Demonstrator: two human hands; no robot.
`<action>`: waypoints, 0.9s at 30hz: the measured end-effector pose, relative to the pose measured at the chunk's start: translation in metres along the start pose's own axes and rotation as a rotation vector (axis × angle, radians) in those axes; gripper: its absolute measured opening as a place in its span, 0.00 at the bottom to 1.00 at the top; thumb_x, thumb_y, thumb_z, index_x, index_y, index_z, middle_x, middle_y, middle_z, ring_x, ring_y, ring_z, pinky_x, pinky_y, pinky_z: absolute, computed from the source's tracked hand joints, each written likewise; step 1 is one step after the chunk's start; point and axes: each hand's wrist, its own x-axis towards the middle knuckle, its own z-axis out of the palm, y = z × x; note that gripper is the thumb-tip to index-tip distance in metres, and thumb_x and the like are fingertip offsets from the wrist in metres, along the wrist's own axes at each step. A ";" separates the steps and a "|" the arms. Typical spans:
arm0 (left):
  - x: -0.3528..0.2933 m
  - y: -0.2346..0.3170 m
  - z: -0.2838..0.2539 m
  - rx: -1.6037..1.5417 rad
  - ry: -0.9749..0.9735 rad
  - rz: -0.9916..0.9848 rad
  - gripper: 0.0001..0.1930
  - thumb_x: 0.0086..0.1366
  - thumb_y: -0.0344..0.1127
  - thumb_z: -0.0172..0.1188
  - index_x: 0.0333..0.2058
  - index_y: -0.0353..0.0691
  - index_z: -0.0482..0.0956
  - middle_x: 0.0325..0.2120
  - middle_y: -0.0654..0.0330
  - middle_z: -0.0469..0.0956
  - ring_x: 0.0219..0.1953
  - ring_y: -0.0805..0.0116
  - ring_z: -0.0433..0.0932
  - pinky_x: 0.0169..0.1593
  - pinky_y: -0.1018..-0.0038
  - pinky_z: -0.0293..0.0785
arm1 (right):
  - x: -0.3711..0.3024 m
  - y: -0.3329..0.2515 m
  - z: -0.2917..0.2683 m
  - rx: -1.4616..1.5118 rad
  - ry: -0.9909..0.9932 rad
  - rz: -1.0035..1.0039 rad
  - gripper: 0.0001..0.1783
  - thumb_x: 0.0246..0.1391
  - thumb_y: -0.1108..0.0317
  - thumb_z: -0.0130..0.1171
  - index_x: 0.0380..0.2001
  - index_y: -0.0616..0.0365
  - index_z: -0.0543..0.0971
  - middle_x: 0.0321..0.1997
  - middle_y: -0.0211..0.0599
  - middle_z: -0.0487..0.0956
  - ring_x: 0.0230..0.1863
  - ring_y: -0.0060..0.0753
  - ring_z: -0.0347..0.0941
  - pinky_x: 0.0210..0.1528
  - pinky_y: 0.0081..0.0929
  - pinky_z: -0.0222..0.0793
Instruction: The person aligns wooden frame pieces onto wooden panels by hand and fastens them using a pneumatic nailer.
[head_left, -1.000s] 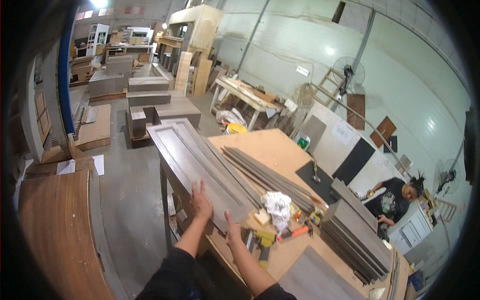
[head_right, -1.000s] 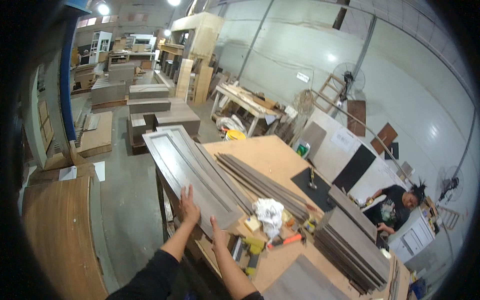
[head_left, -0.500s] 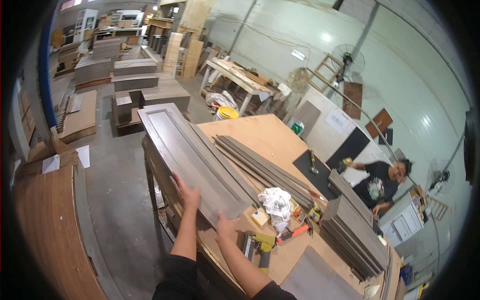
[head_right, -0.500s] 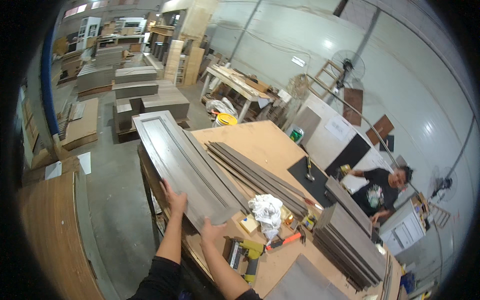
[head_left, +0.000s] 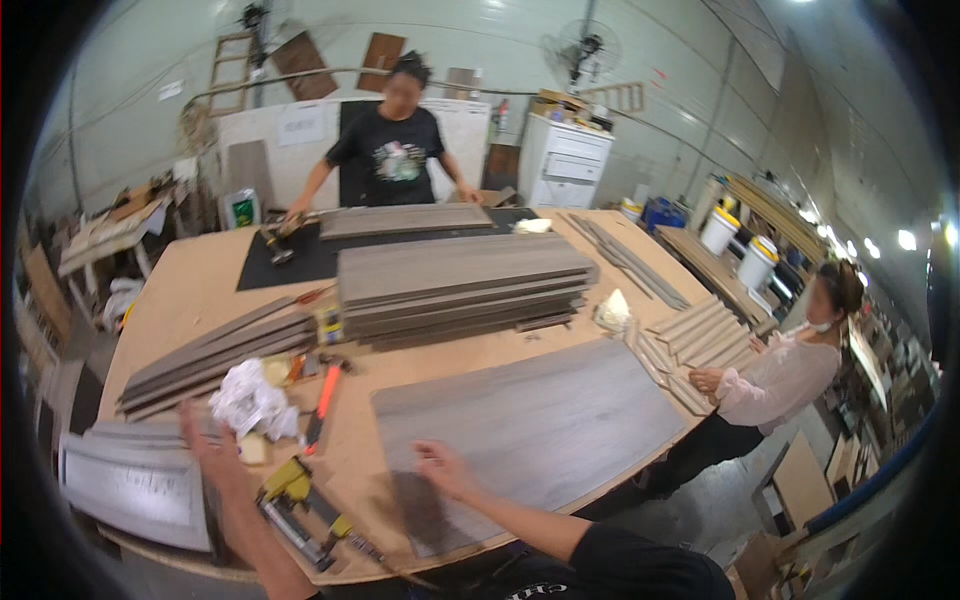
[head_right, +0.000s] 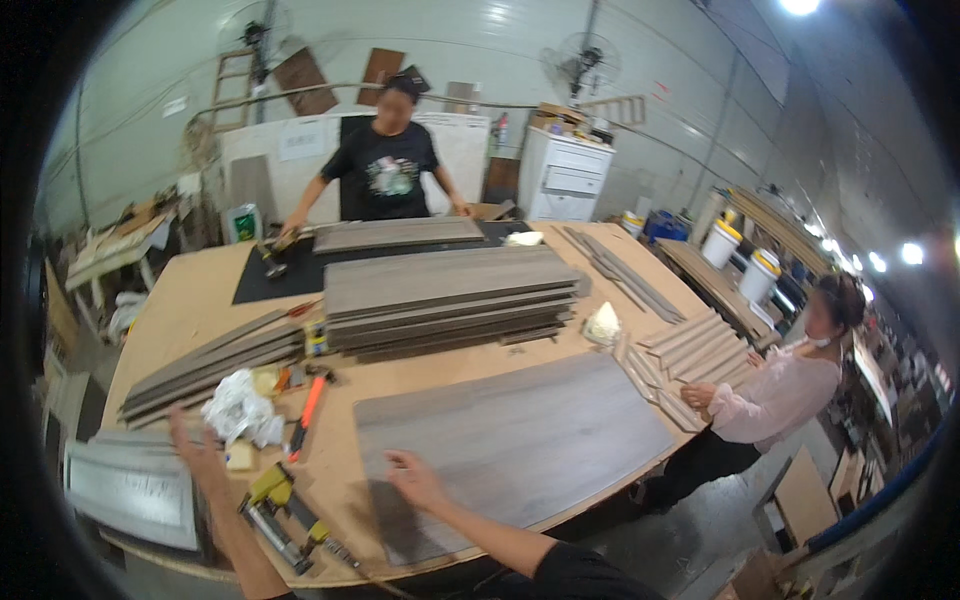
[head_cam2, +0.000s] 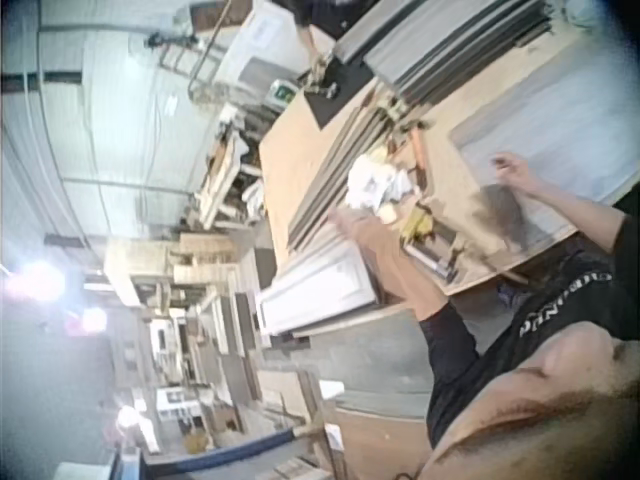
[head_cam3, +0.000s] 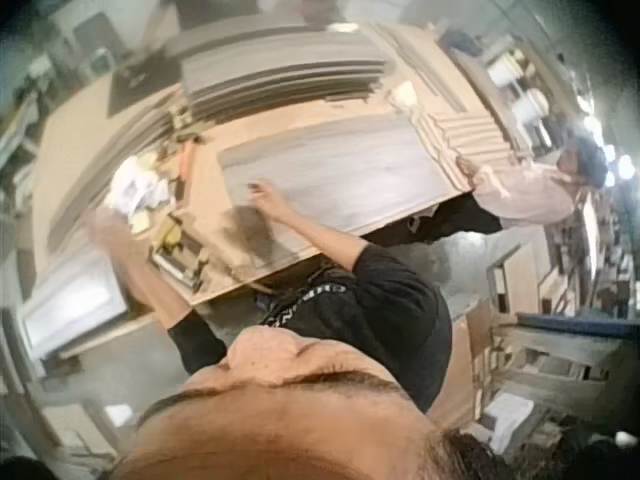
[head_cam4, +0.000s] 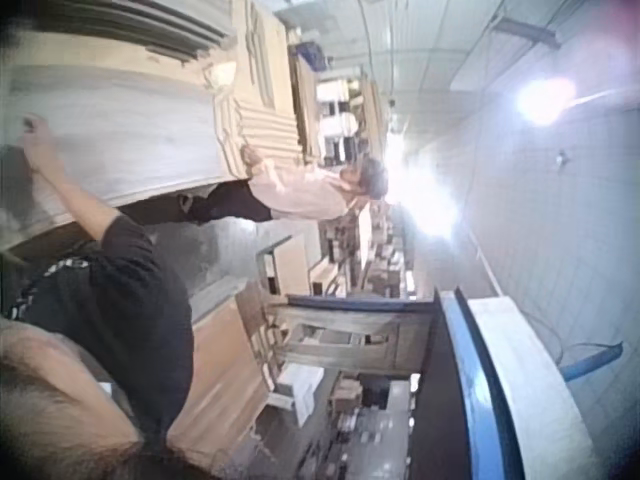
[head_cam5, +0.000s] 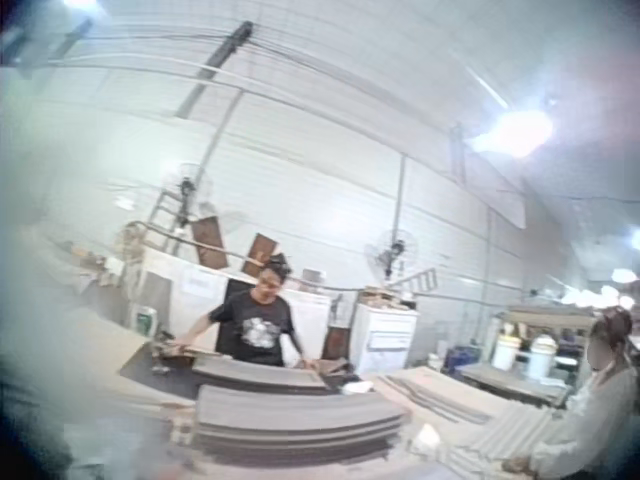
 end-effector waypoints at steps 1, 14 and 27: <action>0.000 0.050 0.038 -0.119 -0.153 0.137 0.31 0.55 0.27 0.57 0.58 0.35 0.61 0.59 0.45 0.59 0.63 0.45 0.53 0.65 0.59 0.48 | -0.007 0.011 -0.048 -0.140 0.127 0.063 0.23 0.53 0.62 0.55 0.52 0.54 0.71 0.51 0.43 0.73 0.50 0.37 0.71 0.53 0.32 0.66; -0.053 0.287 0.429 0.435 -0.822 0.279 0.47 0.42 0.48 0.71 0.58 0.38 0.59 0.62 0.54 0.56 0.64 0.55 0.53 0.62 0.50 0.50 | -0.096 0.093 -0.302 -0.637 0.485 0.000 0.14 0.41 0.63 0.62 0.36 0.48 0.80 0.43 0.35 0.76 0.48 0.41 0.69 0.51 0.39 0.63; -0.107 0.322 0.359 0.453 -0.654 0.864 0.07 0.50 0.35 0.56 0.28 0.41 0.74 0.29 0.56 0.75 0.38 0.59 0.74 0.45 0.65 0.66 | -0.089 0.089 -0.314 -0.594 0.431 -0.014 0.12 0.41 0.62 0.63 0.34 0.47 0.80 0.43 0.32 0.75 0.49 0.40 0.67 0.51 0.40 0.60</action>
